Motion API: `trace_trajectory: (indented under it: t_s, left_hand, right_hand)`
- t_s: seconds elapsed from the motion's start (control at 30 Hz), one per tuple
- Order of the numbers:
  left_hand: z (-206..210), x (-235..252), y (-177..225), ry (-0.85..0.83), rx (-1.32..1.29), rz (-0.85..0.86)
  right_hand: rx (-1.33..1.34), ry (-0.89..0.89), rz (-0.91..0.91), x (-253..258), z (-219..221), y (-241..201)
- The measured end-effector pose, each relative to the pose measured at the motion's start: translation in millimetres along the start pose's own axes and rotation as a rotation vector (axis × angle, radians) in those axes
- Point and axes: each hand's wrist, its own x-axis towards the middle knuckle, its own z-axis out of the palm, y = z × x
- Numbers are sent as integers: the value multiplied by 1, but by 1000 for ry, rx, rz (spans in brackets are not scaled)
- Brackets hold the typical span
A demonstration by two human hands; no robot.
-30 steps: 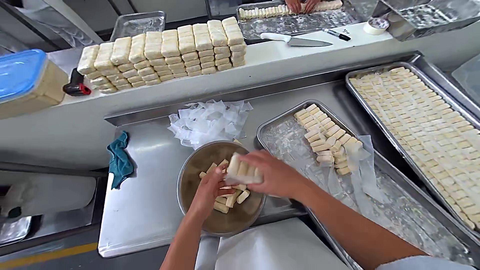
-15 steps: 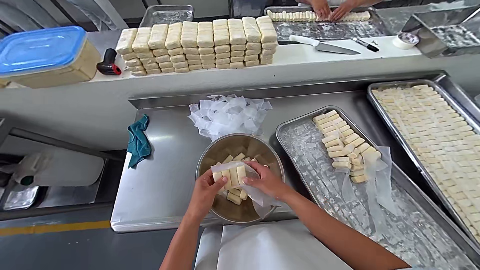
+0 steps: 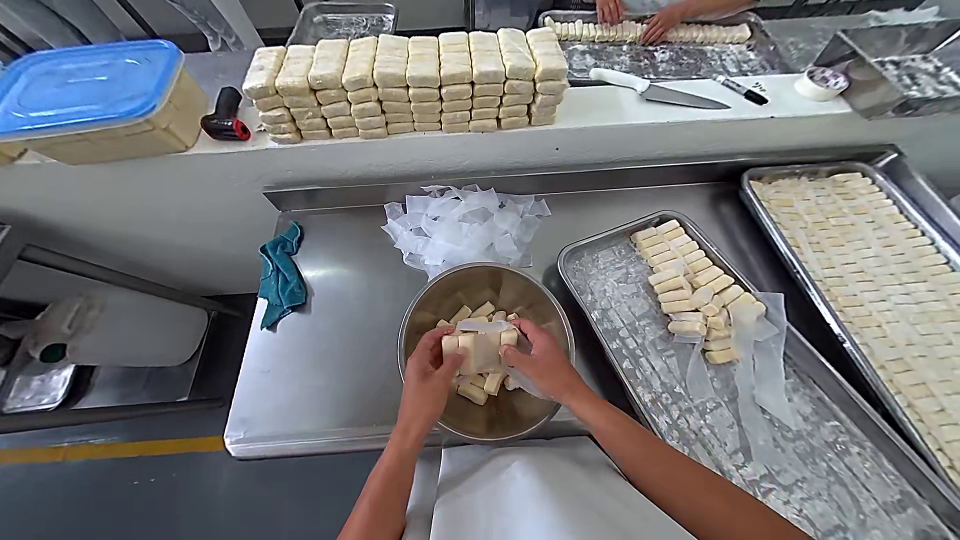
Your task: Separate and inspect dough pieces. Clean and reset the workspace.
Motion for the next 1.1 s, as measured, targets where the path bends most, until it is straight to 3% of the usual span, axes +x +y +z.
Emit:
trace_trajectory:
  t_s: [0.1,0.17,0.27,0.37,0.47,0.63,0.77,0.83,1.0,1.1]
  left_hand:
    - [-9,4,0,19,-170,-23]
    - [-15,8,-4,52,-50,14]
    - [-17,14,-7,-102,122,19]
    - [1,13,-7,-210,113,31]
    - [20,11,-8,-149,67,98]
    - [25,12,-10,-64,113,127]
    - [25,9,-3,9,215,148]
    - [27,9,1,48,198,133]
    - [12,14,-7,109,78,78]
    - [0,17,-13,93,87,40]
  right_hand:
    - [40,20,29,3,-7,9]
    - [68,9,2,4,-10,10]
    - [104,-90,-71,2,-13,6]
    - [53,-180,-160,3,-11,1]
    - [-5,-210,-208,5,-7,-4]
    - [-235,-116,-311,3,2,1]
    - [-336,58,-332,-5,15,2]
    - [-224,74,-254,-6,14,0]
    - [546,-53,39,-4,-17,-22]
    - [568,-83,22,0,-38,-33]
